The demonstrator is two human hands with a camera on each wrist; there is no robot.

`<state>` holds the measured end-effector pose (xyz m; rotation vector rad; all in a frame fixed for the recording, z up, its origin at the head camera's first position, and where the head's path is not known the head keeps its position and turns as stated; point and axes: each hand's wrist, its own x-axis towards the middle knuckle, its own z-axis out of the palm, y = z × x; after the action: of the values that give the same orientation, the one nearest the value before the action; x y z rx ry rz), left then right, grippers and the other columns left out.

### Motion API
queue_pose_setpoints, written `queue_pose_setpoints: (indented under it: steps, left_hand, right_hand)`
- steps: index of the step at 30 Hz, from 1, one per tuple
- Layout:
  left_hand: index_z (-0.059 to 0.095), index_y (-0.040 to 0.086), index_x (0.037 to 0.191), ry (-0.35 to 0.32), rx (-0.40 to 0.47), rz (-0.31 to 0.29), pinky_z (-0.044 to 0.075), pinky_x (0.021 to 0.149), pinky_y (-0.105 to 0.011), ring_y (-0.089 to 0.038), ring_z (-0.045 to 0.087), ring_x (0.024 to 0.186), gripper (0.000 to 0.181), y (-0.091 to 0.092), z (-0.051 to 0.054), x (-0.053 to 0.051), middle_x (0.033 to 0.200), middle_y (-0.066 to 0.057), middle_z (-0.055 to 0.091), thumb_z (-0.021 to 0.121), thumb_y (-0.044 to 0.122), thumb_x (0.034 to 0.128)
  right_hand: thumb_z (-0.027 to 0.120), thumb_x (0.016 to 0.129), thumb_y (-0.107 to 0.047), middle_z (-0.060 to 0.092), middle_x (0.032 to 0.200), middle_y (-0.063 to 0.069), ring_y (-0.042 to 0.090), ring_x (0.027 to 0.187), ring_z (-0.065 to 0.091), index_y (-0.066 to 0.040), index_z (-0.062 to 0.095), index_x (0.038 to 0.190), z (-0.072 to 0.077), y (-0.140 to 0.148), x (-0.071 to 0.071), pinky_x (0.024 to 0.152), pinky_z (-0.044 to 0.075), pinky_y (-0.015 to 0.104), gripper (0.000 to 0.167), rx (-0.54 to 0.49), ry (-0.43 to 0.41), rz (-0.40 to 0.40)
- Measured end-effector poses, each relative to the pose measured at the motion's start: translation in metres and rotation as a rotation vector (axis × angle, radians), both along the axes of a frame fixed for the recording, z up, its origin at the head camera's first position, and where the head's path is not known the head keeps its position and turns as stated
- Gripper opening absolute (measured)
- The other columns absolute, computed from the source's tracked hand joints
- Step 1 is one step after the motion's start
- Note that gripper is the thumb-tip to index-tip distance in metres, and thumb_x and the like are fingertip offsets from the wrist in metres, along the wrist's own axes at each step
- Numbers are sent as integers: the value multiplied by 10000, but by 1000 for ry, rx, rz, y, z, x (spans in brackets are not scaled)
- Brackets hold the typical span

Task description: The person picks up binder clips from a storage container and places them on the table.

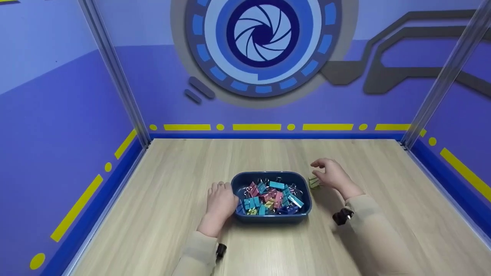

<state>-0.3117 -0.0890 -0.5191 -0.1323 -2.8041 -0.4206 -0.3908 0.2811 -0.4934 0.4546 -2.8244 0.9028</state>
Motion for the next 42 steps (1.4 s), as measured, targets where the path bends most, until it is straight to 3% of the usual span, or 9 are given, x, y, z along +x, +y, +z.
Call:
queue_pose_setpoints:
  steps: [5,12,19,22,26,31,35,42]
  left_hand:
    - [654,-46,1022,3,8,-2,430,854,-462,-359,541,994,290,0,0,0,991,-188,648,689,190,856]
    - [653,-48,1035,-9,0,-1,433,862,-464,-362,541,1002,294,-1,-1,1,1000,-191,645,676,193,869]
    - [654,-43,1026,0,2,2,432,848,-461,-361,540,989,291,-1,0,0,994,-188,644,691,194,861]
    - [651,-43,1044,-21,9,8,426,863,-461,-357,533,1001,298,-1,0,0,1012,-186,644,683,196,869]
    - [650,-41,1044,-30,16,8,423,869,-462,-355,534,1003,293,-1,2,0,1012,-184,644,679,192,869]
    - [652,-43,1042,-20,12,8,428,875,-467,-359,543,1000,299,0,3,0,1011,-187,647,690,198,869]
    - [650,-45,1061,-30,14,8,427,888,-470,-358,539,1013,317,0,3,0,1026,-187,647,693,208,874]
    - [645,-48,1077,-43,21,8,431,892,-475,-358,537,1026,329,0,2,-1,1040,-190,645,693,207,875]
  right_hand:
    - [649,969,-113,725,1129,201,360,1064,660,11,688,1199,14,-26,8,918,530,529,265,-50,0,-14]
    - [697,952,-180,760,1053,164,248,923,703,-5,742,1124,28,-74,23,861,574,443,249,-134,-120,-47]
    - [755,903,-181,787,903,116,217,774,734,-27,792,978,33,-111,44,708,577,319,175,-140,-216,115]
    - [770,889,-195,788,846,96,237,748,743,-50,805,930,31,-125,52,673,566,288,154,-136,-234,139]
    - [797,868,-229,783,779,60,218,681,742,-111,822,877,26,-142,61,628,556,267,121,-111,-264,111]
    - [833,836,-228,762,721,32,117,569,670,-134,824,841,18,-159,67,572,533,257,95,-58,-296,73]
    - [868,793,-215,746,699,0,60,564,605,-123,816,803,10,-167,68,580,508,252,107,-11,-264,73]
    - [879,768,-180,747,705,26,50,572,568,-74,794,769,1,-174,68,585,506,259,137,17,-203,149]
